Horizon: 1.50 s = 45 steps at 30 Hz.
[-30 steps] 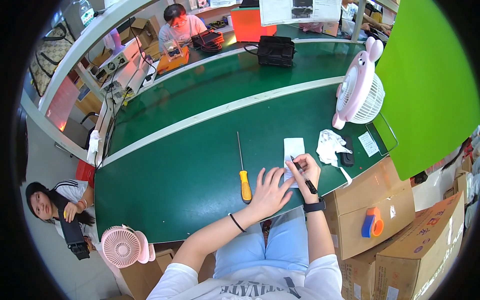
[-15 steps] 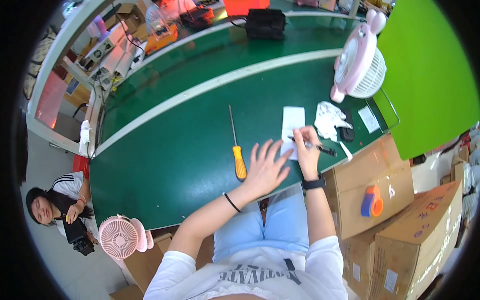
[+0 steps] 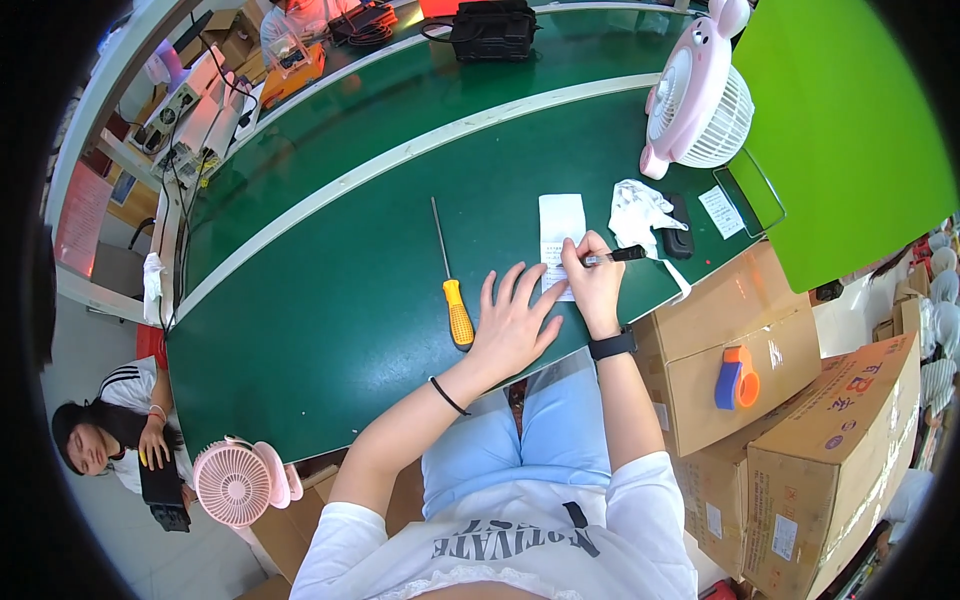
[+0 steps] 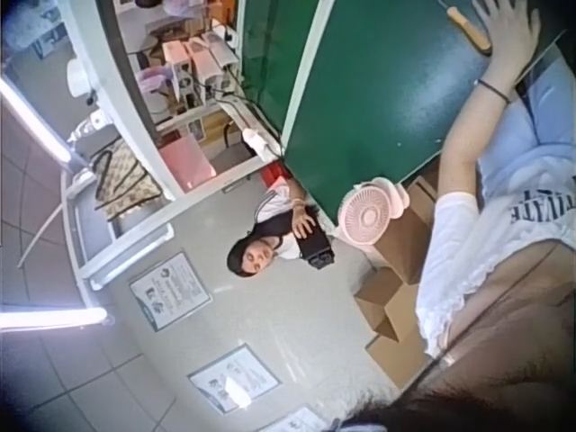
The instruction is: Assembling a black electronic equipment casing using a screwdriver and checking documentation.
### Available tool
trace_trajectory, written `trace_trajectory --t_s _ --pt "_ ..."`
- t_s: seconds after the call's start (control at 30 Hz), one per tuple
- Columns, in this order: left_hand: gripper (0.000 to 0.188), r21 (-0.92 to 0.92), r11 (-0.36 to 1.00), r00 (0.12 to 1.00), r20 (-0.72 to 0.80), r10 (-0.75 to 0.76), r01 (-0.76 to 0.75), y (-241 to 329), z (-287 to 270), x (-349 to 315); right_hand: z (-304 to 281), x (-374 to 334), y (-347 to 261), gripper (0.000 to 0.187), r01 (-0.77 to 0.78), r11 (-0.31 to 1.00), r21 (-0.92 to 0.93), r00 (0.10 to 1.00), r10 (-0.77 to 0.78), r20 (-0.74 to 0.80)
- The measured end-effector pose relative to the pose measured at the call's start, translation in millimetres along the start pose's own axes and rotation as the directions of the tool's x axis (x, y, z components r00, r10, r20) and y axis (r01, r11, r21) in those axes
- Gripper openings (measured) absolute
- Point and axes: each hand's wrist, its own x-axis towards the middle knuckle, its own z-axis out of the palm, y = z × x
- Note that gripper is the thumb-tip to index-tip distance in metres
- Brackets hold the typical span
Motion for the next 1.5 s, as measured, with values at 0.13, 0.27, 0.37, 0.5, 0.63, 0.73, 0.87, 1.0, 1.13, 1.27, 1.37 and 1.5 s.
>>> trace_trajectory --t_s 0.13,0.27,0.37,0.5,0.63,0.73,0.87,1.0,1.13,1.27,1.37,1.5 --pt "0.049 0.008 1.0 1.0 -0.008 0.007 -0.007 1 -1 2 0 2 0 0.031 0.011 0.999 -0.035 1.0 -0.011 -0.002" --pt "0.049 0.012 1.0 1.0 -0.008 0.005 -0.005 0 -1 2 1 1 -2 0.031 0.039 0.995 -0.096 0.999 -0.036 0.033" --pt "0.049 0.017 1.0 1.0 -0.014 0.007 -0.007 0 -1 2 1 2 2 0.03 0.04 0.994 -0.097 0.999 -0.036 0.038" --pt "0.049 0.017 1.0 1.0 -0.011 0.011 -0.01 0 -2 2 0 1 -2 0.029 -0.003 0.997 -0.075 0.999 0.006 0.037" --pt "0.049 0.023 1.0 1.0 -0.006 0.01 -0.01 1 -2 2 0 1 -5 0.028 0.004 0.997 -0.082 0.999 0.0 0.04" --pt "0.05 0.027 1.0 1.0 -0.005 0.011 -0.011 1 -2 3 0 1 -2 0.028 -0.005 0.996 -0.087 0.999 0.009 0.041" --pt "0.05 0.04 0.999 1.0 -0.006 0.014 -0.014 1 -2 3 -1 1 -3 0.027 0.002 0.996 -0.094 0.999 0.001 0.037" --pt "0.05 0.041 0.999 1.0 -0.001 0.013 -0.013 1 -2 2 -1 0 -4 0.027 -0.005 0.999 -0.051 1.0 0.005 -0.003" --pt "0.05 0.046 0.999 1.0 0.003 0.011 -0.011 0 -2 2 0 0 -9 0.027 -0.039 0.996 -0.078 0.999 0.039 -0.008" --pt "0.05 0.04 0.999 1.0 0.003 0.011 -0.011 1 -3 3 0 0 -5 0.027 -0.008 0.995 -0.102 1.0 0.007 -0.01" --pt "0.05 0.039 0.999 1.0 0.006 0.007 -0.007 1 -3 3 -1 0 -5 0.026 -0.017 0.993 -0.114 1.0 0.02 0.023" --pt "0.05 0.033 0.999 1.0 0.003 0.01 -0.011 2 -2 2 -1 0 -3 0.026 -0.037 0.993 -0.112 0.999 0.037 -0.003"
